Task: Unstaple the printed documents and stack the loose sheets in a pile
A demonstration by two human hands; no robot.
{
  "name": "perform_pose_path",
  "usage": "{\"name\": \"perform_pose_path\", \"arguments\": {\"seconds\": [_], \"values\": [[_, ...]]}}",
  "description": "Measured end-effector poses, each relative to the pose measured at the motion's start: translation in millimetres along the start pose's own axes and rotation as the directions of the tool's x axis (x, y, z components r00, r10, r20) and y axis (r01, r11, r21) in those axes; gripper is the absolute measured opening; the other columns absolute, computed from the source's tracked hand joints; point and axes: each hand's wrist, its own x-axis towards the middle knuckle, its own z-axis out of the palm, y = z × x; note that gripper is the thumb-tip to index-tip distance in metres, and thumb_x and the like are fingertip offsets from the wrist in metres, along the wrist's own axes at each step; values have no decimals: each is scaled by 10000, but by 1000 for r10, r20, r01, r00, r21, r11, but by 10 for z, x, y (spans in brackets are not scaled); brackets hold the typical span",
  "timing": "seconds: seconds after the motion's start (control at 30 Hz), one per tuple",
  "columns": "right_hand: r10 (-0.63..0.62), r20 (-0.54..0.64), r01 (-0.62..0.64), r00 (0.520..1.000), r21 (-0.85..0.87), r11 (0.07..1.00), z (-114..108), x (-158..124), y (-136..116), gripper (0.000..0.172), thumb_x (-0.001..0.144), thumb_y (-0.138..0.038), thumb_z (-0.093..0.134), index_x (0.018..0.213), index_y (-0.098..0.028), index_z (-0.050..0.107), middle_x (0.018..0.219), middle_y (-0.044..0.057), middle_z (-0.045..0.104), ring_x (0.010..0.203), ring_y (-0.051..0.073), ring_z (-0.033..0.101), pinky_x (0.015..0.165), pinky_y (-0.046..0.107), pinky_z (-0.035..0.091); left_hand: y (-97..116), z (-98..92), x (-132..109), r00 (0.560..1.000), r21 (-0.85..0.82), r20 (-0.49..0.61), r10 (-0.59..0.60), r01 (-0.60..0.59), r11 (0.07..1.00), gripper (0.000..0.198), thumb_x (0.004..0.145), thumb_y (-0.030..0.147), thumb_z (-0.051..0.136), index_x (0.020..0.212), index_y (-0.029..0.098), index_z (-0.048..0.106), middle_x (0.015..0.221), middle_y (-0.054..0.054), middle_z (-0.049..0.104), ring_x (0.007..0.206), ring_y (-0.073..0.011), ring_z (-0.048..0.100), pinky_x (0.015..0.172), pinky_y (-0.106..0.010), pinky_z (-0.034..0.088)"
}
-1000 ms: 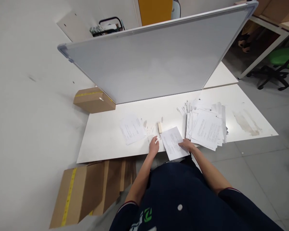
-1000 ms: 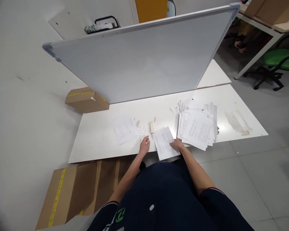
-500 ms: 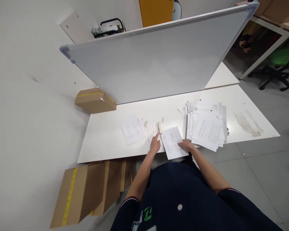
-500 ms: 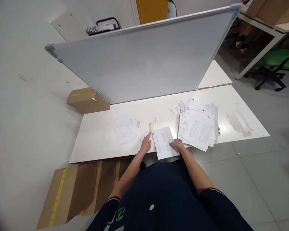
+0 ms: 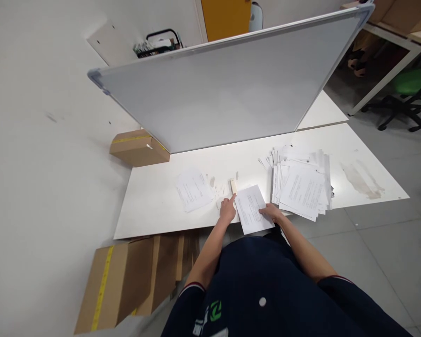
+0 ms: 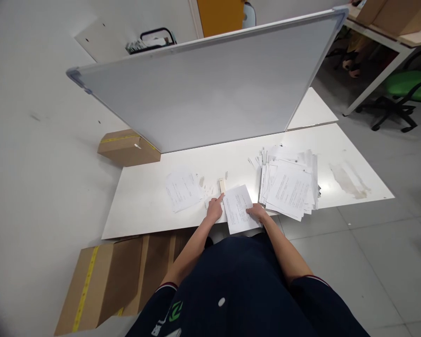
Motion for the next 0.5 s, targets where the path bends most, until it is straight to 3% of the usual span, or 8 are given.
{"name": "perform_pose_path", "arguments": {"seconds": [0.1,0.2,0.3,0.43,0.5], "values": [[11,-34,-9,999,60,998,-104,-101,-2,126,590,-165,571,689,-109,627,684,101,669,587,194,608,498,259,451,-77,59,-65,993,-50,-88,72,-76,996,590,792,105,333,1355,265,268,1051,-98,534,988,-209,490,853,-320,374],[11,-124,3,992,115,993,-374,-259,47,150,601,-202,583,714,-112,625,710,101,672,623,197,612,517,250,461,-279,130,-157,951,-107,-300,79,-116,987,492,811,184,372,1302,216,376,1040,-77,580,966,-182,520,836,-288,409],[34,-241,11,970,183,983,-778,-397,147,261,646,-281,587,837,-104,610,814,120,678,666,196,626,547,247,488,-590,101,-222,882,-132,-470,-45,-19,991,355,822,232,373,1123,155,546,968,-91,610,926,-193,541,849,-327,419],[80,-422,4,903,197,980,-1293,-431,302,374,700,-292,547,1011,-84,551,922,139,659,721,181,637,577,237,508,-986,-115,-192,803,-125,-575,-157,104,987,323,823,255,372,1047,125,564,986,-133,586,1000,-252,502,906,-434,374],[96,-495,-23,864,151,988,-1472,-400,368,402,704,-287,537,1047,-78,536,923,144,653,717,186,636,571,256,511,-1102,-224,-128,785,-101,-598,-163,127,987,325,814,272,402,1055,116,553,1039,-149,560,1059,-266,467,928,-440,360]]}}
